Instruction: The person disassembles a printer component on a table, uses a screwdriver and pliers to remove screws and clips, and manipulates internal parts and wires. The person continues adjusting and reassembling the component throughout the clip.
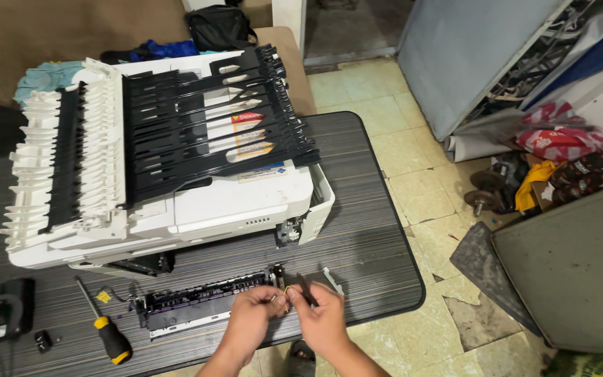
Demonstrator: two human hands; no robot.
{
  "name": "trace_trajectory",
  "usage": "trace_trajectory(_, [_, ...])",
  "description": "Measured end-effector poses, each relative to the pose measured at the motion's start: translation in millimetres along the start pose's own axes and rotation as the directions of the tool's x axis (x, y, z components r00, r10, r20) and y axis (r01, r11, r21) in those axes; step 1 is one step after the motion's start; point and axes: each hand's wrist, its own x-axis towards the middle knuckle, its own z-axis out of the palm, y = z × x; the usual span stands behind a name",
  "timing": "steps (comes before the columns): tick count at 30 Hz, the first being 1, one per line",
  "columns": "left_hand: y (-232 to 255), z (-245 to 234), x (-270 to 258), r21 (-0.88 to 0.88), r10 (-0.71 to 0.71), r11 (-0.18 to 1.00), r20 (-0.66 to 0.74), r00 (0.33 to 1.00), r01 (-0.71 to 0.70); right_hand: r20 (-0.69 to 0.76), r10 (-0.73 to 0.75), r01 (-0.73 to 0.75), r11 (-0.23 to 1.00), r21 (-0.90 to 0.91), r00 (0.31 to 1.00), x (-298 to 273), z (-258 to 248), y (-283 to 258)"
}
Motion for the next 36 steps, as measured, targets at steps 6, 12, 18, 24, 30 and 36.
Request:
trace_trajectory(6, [-14, 14, -5, -0.07, 0.031, 0.997, -0.042, 0.999, -0.033, 0.061, 0.355, -0.354, 0.875, 0.329, 0.933, -6, 8, 33])
trace_trajectory(12, [-15, 25, -10, 0.223, 0.098, 0.973, -0.142, 0.985, -0.064, 0.139, 0.453, -0.472, 0.811, 0.347, 0.88, -5, 2, 47])
trace_trajectory(18, [-5, 23, -7, 0.345, 0.057, 0.939, -0.172, 0.984, 0.006, 0.127, 0.555, -0.563, 0.826, 0.03, 0.822, 17, -38, 74])
trace_trajectory(24, [-9, 8, -3, 0.308, 0.096, 0.951, -0.244, 0.965, -0.017, -0.138, 0.308, -0.334, 0.79, -0.515, 0.941, 52, -78, 130])
trace_trajectory(30, [-30, -22, -13, 0.273, 0.025, 0.96, -0.308, 0.951, 0.063, -0.051, 0.348, -0.291, 0.683, -0.67, 0.936, 50, -77, 175])
trace_trajectory(36, [-41, -63, -27, 0.163, 0.068, 0.987, -0.394, 0.917, -0.003, -0.089, 0.256, -0.251, 0.715, -0.652, 0.962, 55, -76, 135])
